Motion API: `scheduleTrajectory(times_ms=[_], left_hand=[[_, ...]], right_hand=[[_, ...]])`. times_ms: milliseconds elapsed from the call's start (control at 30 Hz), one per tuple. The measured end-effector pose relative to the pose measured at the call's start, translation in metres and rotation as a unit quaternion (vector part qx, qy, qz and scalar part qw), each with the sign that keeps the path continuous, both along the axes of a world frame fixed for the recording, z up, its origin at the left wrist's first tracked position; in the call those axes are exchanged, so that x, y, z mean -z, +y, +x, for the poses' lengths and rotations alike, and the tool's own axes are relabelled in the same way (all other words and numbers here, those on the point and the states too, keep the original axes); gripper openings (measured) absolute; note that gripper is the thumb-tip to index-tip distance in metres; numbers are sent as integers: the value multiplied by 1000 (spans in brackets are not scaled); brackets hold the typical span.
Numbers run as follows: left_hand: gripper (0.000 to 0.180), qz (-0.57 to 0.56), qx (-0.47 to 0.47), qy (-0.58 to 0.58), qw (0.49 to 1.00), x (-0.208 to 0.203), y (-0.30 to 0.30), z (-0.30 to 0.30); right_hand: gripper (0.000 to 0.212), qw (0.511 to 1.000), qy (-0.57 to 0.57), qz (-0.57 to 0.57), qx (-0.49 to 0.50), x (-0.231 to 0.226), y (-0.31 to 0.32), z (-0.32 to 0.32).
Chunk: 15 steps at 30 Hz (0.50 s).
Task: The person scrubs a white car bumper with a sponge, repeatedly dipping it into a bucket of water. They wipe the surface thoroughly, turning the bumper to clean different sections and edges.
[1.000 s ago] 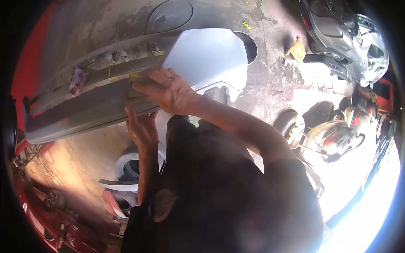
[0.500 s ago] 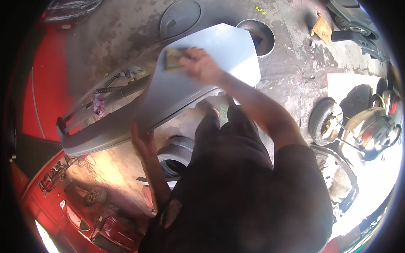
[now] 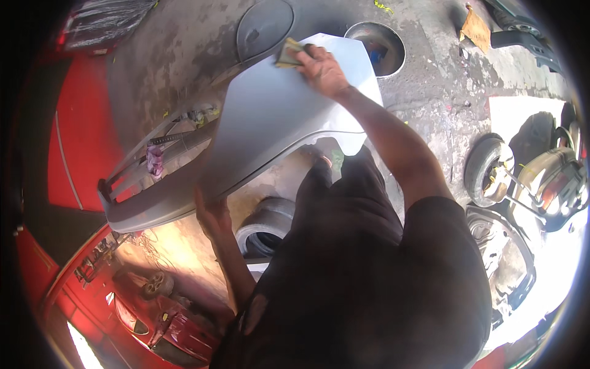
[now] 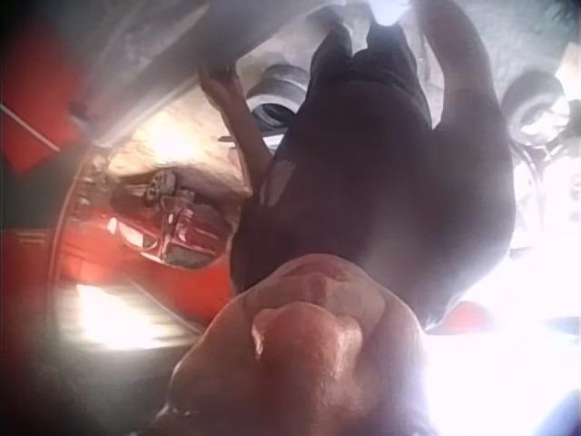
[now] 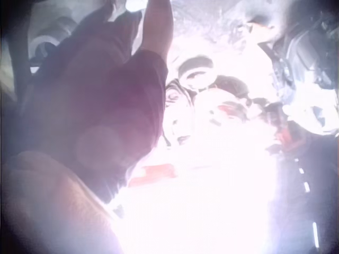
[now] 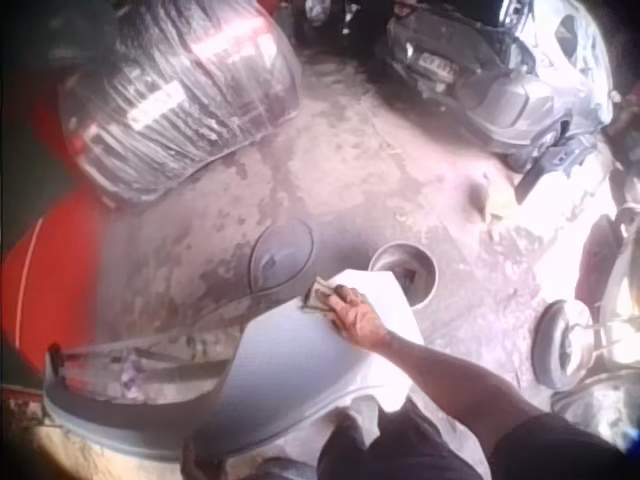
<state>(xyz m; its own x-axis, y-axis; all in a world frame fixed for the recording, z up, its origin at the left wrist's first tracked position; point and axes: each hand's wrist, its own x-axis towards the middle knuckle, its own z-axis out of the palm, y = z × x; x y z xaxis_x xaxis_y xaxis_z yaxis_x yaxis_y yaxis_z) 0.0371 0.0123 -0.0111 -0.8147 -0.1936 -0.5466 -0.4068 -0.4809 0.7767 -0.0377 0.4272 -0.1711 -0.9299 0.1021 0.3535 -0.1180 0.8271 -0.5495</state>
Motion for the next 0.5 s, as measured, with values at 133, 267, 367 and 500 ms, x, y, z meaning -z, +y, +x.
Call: scheduleTrajectory(times_ms=[133,267,367,500], left_hand=[[48,3,2,1,1000,-2,-3,8],[47,11,-5,-13,1000,-13,-1,6],[46,22,1,2,1000,-8,-5,4],[50,-19,1,-27,999,-4,-10,8]], right_hand=[[50,992,-78,-95,23,-47,-47,8],[45,983,85,-41,-159,-84,-129,11],[45,986,116,-5,-120,-20,-68,-9],[51,995,-38,-75,54,-26,-4,-8]])
